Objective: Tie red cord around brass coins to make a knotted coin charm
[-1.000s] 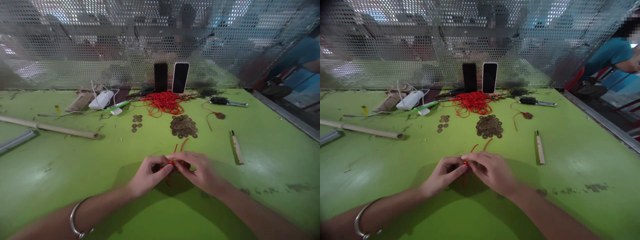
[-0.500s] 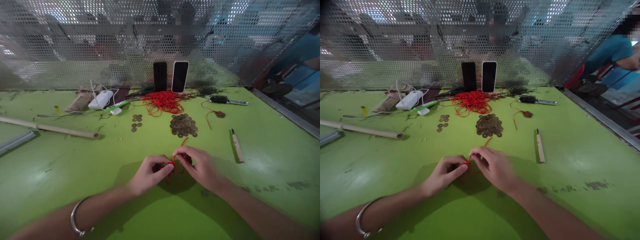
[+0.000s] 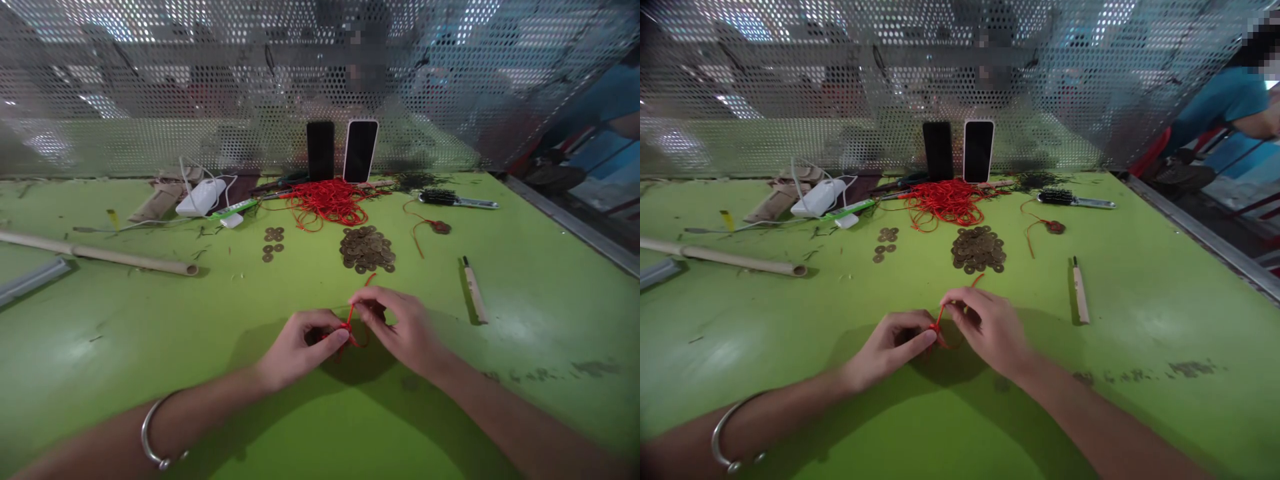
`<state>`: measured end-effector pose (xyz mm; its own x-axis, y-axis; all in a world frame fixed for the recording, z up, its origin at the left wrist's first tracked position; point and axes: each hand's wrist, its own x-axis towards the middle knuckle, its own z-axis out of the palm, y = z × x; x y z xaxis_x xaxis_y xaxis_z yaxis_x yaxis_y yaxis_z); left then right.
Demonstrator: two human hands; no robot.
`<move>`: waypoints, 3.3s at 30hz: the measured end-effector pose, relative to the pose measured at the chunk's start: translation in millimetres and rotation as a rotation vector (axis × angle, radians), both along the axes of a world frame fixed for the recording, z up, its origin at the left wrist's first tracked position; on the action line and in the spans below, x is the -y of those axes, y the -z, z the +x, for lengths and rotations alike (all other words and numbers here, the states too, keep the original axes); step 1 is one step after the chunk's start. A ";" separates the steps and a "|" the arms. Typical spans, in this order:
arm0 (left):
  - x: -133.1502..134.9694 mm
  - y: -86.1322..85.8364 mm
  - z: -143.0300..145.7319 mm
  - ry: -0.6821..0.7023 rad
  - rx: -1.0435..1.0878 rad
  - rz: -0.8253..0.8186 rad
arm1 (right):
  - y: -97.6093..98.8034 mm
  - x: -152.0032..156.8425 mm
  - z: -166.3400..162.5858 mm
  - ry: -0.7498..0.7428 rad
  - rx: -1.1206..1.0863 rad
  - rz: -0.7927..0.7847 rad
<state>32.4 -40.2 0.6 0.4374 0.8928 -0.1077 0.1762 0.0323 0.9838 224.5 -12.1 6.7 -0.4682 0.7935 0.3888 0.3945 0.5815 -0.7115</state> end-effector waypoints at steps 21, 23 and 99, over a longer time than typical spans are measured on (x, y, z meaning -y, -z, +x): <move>0.0 0.8 1.3 -0.019 0.017 -0.009 | -2.5 -4.4 -0.2 -0.041 0.010 -0.033; 1.0 0.7 0.9 0.019 -0.024 0.013 | -1.9 -6.4 1.4 0.013 -0.049 -0.076; 5.3 -1.8 5.2 -0.031 -0.061 0.052 | -5.3 4.5 -8.6 -0.038 0.070 -0.381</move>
<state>37.6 -45.5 2.4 0.4033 0.9109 -0.0868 0.2360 -0.0119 0.9717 216.0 -16.6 12.0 -0.5153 0.8563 0.0356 0.4332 0.2961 -0.8513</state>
